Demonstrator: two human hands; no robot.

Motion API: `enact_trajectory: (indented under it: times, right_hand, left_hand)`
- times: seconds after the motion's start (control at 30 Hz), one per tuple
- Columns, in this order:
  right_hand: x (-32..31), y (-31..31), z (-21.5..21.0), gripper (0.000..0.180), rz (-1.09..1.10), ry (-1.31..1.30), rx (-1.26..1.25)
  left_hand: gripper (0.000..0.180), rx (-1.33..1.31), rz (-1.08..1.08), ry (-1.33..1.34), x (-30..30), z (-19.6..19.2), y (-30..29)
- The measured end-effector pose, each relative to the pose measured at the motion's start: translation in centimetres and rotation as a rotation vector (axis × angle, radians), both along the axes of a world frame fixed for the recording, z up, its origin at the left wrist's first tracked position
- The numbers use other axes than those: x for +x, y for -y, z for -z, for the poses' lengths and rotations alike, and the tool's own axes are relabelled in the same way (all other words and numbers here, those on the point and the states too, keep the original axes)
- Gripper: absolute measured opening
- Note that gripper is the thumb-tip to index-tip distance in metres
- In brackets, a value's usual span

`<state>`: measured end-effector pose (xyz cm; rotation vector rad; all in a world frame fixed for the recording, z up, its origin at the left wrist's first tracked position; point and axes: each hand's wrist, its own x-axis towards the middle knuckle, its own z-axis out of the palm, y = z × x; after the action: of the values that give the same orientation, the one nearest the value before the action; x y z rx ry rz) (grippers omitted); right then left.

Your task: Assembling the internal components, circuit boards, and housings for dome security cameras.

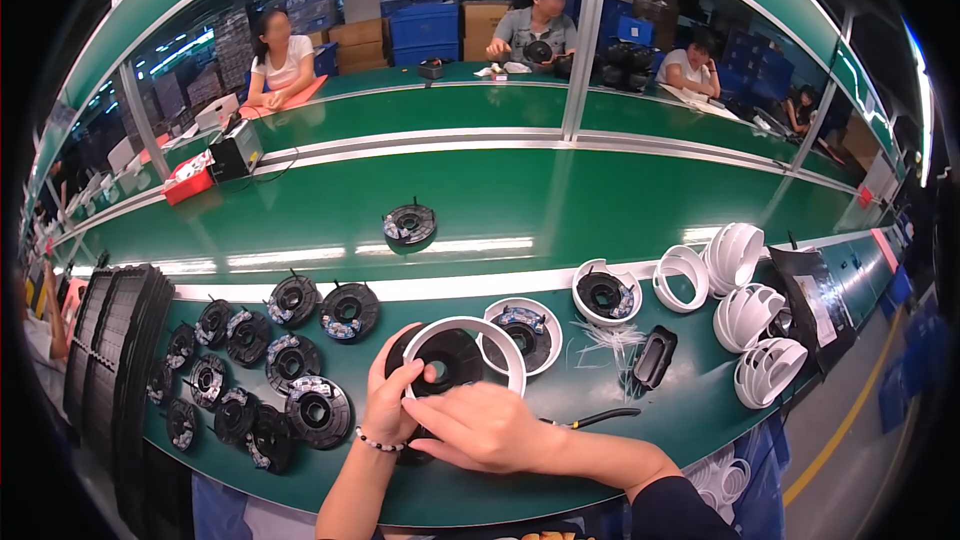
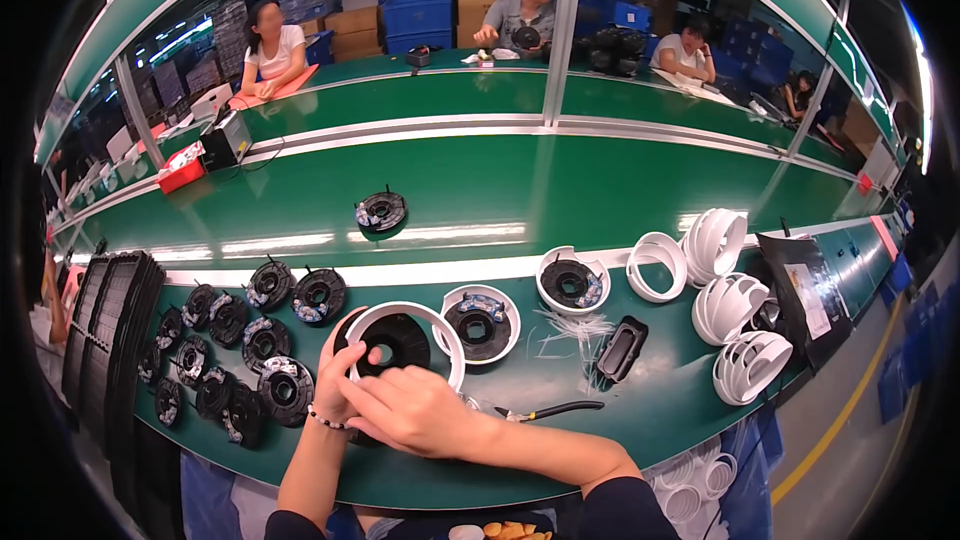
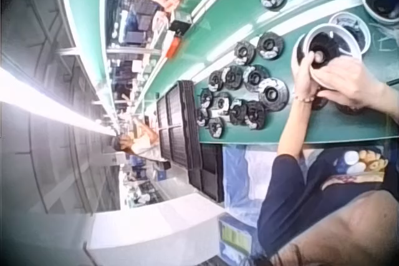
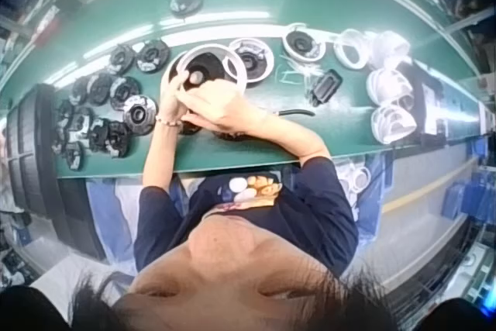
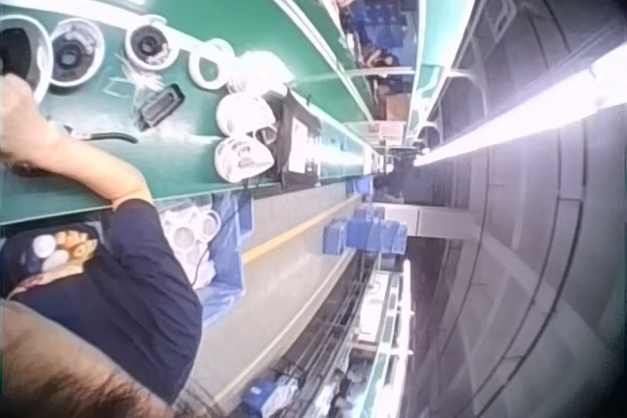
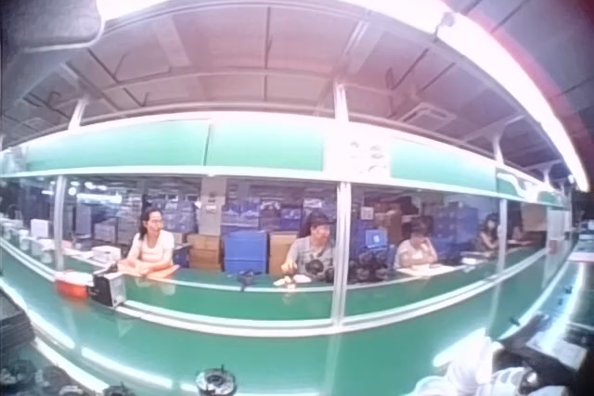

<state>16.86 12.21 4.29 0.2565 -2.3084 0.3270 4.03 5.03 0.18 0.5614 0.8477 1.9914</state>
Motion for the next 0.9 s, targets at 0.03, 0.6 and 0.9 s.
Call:
enact_trajectory:
  times: [0.03, 0.6, 0.9]
  right_hand:
    - [0.2, -0.5, -0.2, 0.052, 0.003, -0.069, -0.015]
    - [0.1, -3.8, -2.8, 0.099, -0.016, 0.606, -0.004]
    - [0.9, -6.6, -2.1, 0.118, -0.235, 0.159, -0.655]
  left_hand:
    - [0.041, 0.005, 0.006, 0.02, 0.1, -0.1, 0.1]
    - [0.044, 0.015, 0.01, -0.052, -0.4, 0.5, 0.6]
    - [0.045, 0.122, -0.338, 0.067, -0.1, 0.9, 0.3]
